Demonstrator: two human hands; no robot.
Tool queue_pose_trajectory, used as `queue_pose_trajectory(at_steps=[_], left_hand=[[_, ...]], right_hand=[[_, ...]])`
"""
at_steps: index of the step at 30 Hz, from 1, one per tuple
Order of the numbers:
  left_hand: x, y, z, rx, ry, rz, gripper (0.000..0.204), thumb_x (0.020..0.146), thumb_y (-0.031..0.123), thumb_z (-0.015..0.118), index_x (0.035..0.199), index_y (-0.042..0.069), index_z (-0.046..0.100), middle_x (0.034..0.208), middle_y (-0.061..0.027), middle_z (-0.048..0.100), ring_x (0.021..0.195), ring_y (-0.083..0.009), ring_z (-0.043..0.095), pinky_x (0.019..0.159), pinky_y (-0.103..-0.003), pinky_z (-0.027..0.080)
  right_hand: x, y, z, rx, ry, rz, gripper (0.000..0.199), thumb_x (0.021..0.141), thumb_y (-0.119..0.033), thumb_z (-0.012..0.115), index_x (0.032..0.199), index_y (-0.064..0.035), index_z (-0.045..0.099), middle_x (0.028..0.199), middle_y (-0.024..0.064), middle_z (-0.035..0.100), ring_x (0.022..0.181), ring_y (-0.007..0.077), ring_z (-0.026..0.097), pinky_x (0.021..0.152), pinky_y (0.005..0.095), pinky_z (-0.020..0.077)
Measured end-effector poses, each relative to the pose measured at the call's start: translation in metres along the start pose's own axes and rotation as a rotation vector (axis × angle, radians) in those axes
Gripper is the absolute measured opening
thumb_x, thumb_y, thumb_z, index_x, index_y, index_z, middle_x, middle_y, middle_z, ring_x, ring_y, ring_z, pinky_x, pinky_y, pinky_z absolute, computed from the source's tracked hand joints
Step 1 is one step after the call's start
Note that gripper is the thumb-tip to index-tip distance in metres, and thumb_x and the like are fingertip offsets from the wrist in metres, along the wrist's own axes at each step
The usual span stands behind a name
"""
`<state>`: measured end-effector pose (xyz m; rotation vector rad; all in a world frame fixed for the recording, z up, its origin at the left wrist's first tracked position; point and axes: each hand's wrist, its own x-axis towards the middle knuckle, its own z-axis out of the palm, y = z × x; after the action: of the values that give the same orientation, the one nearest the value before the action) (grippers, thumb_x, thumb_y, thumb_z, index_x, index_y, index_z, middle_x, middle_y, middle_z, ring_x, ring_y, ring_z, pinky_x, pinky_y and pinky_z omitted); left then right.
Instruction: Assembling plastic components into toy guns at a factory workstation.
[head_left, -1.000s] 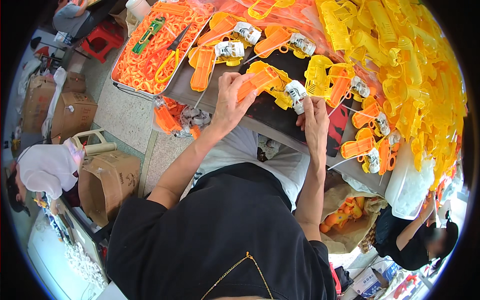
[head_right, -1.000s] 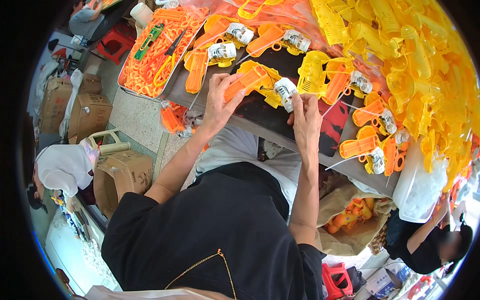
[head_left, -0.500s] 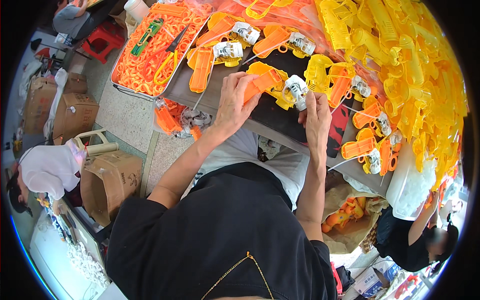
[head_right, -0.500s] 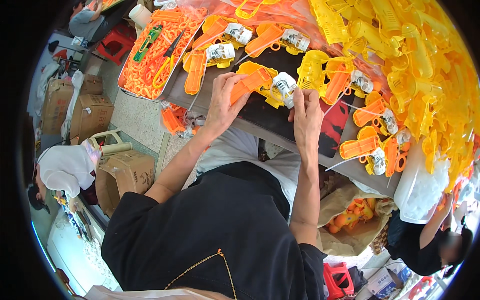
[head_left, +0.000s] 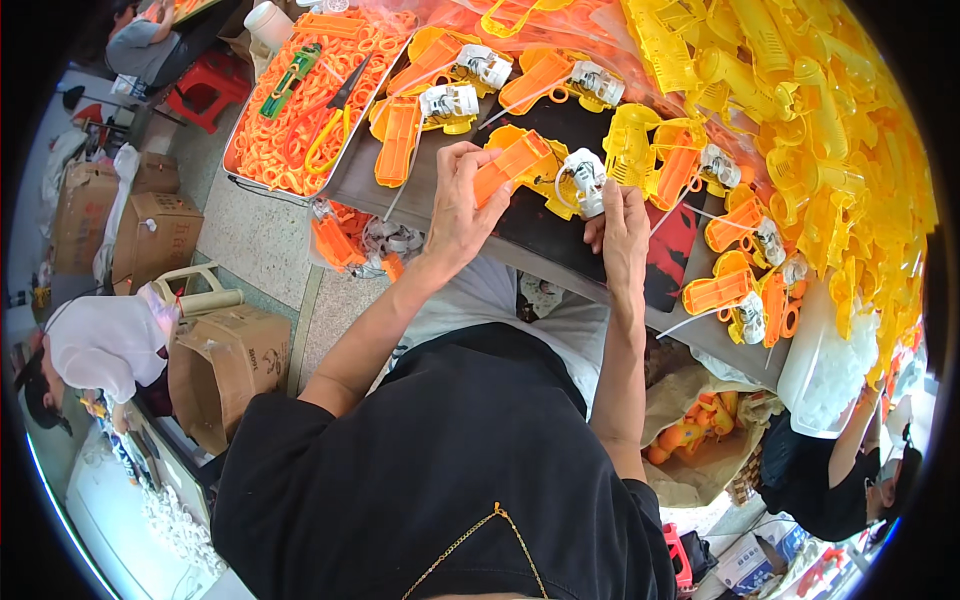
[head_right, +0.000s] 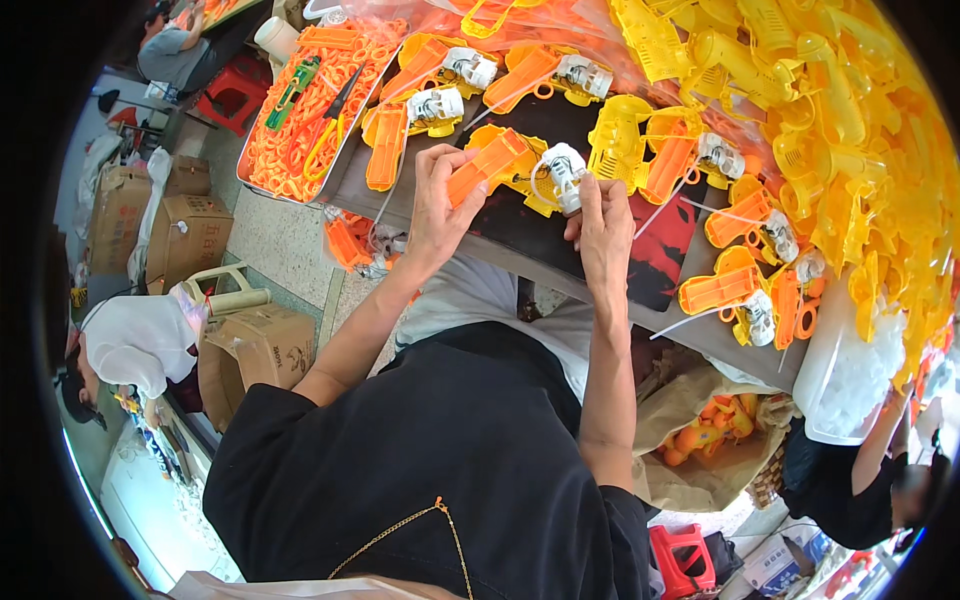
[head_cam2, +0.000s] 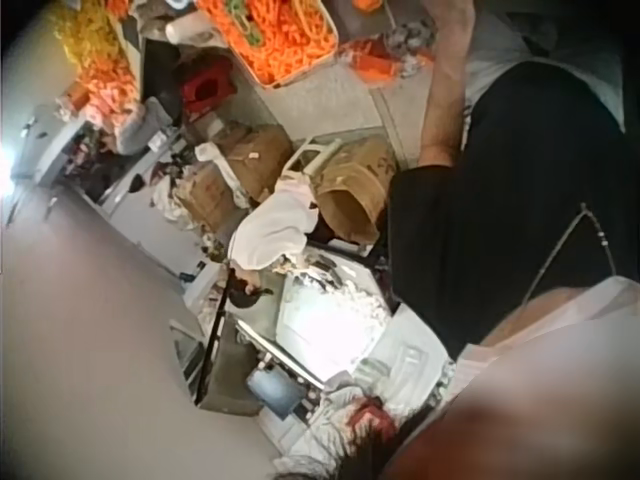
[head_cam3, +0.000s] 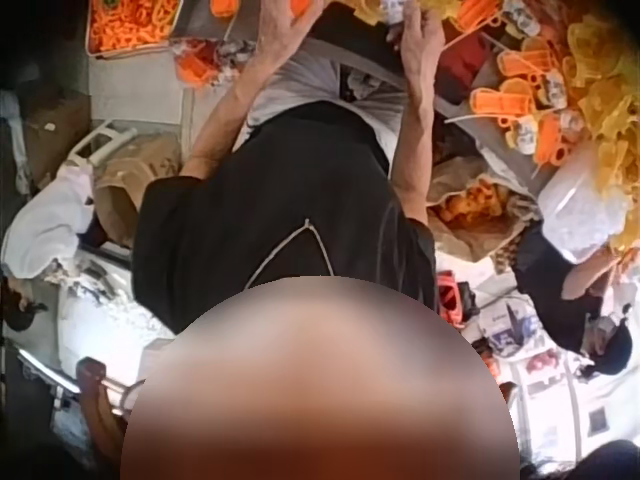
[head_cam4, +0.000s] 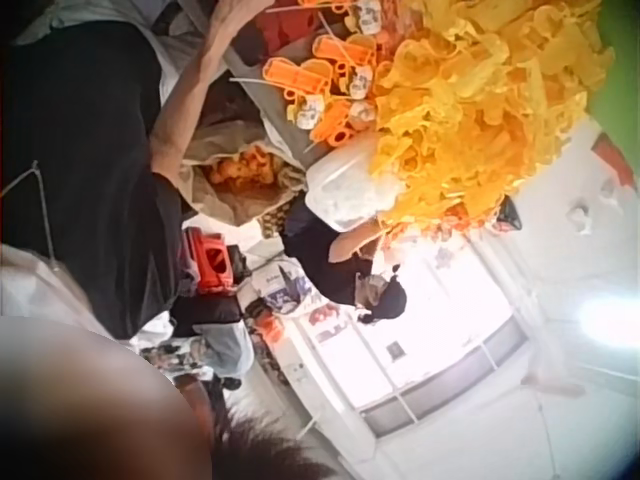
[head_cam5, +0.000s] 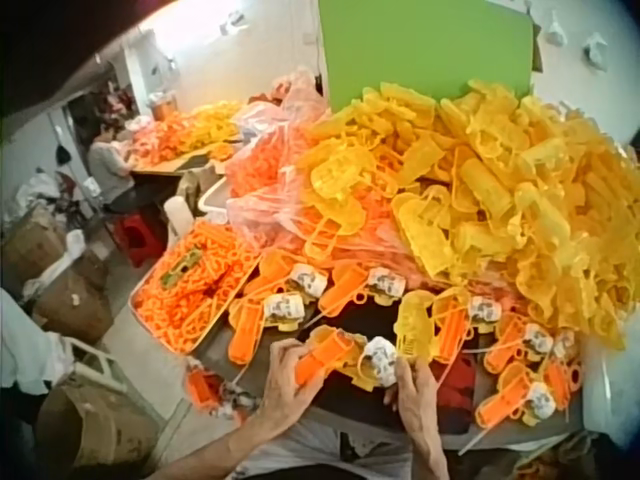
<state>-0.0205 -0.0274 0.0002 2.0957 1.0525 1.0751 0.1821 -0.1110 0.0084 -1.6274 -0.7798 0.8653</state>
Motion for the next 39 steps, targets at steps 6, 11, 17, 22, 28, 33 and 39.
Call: queue_pose_trajectory(at_steps=[6,11,17,22,28,33,39], left_hand=[[-0.003,0.001,0.003,0.040,0.034,-0.002,0.042,0.086,0.011,0.074,0.122,0.000,0.057,0.123,-0.0176,0.044,0.106,-0.0321,0.056,0.094,-0.041,0.048],[0.000,0.007,0.002,0.108,0.034,0.045,0.042,0.083,0.011,0.075,0.119,-0.001,0.058,0.121,-0.0171,0.046,0.105,-0.0321,0.057,0.092,-0.041,0.049],[0.009,0.009,-0.009,0.150,-0.030,0.057,0.037,0.079,0.010,0.076,0.111,-0.002,0.062,0.116,-0.0158,0.054,0.105,-0.0320,0.060,0.092,-0.041,0.050],[0.014,0.012,-0.010,0.244,-0.093,0.088,0.033,0.079,0.008,0.075,0.108,-0.002,0.063,0.111,-0.0147,0.056,0.104,-0.0320,0.059,0.091,-0.040,0.049],[0.015,0.013,-0.013,0.307,-0.123,0.160,0.053,0.078,0.007,0.074,0.130,0.007,0.063,0.104,-0.0127,0.053,0.099,-0.0319,0.056,0.083,-0.043,0.052],[0.012,0.015,-0.012,0.471,-0.204,0.234,0.047,0.083,0.009,0.070,0.130,0.008,0.066,0.104,-0.0129,0.052,0.098,-0.0306,0.055,0.078,-0.041,0.053],[0.008,0.023,-0.006,0.618,-0.200,0.317,0.039,0.087,0.013,0.068,0.125,0.006,0.068,0.104,-0.0116,0.053,0.092,-0.0317,0.053,0.079,-0.042,0.050]], right_hand=[[-0.001,-0.003,0.000,0.017,0.002,0.009,0.040,0.108,-0.040,0.052,0.099,-0.0014,0.057,0.069,0.0044,0.061,0.051,0.0061,0.053,0.045,0.0209,0.0388],[-0.001,-0.003,0.000,0.026,-0.003,0.020,0.041,0.107,-0.041,0.052,0.099,-0.0013,0.057,0.068,0.0046,0.061,0.051,0.0064,0.053,0.045,0.0209,0.0393],[-0.001,-0.003,-0.001,0.032,-0.015,0.003,0.042,0.107,-0.042,0.051,0.098,-0.0013,0.057,0.065,0.0040,0.060,0.051,0.0067,0.053,0.045,0.0215,0.0399],[-0.001,-0.003,-0.002,0.040,-0.011,0.001,0.041,0.107,-0.041,0.052,0.098,-0.0013,0.057,0.065,0.0037,0.059,0.050,0.0070,0.053,0.045,0.0219,0.0403],[0.001,-0.003,0.000,0.080,-0.028,0.011,0.038,0.107,-0.038,0.054,0.099,-0.0014,0.057,0.070,0.0053,0.063,0.051,0.0062,0.055,0.045,0.0213,0.0417],[0.001,-0.002,0.000,0.091,-0.026,-0.002,0.038,0.106,-0.039,0.055,0.099,-0.0014,0.057,0.069,0.0055,0.063,0.051,0.0063,0.055,0.044,0.0213,0.0410],[0.003,-0.002,-0.003,0.080,-0.020,-0.003,0.038,0.105,-0.039,0.056,0.098,-0.0012,0.057,0.069,0.0061,0.064,0.050,0.0066,0.054,0.043,0.0219,0.0395]])
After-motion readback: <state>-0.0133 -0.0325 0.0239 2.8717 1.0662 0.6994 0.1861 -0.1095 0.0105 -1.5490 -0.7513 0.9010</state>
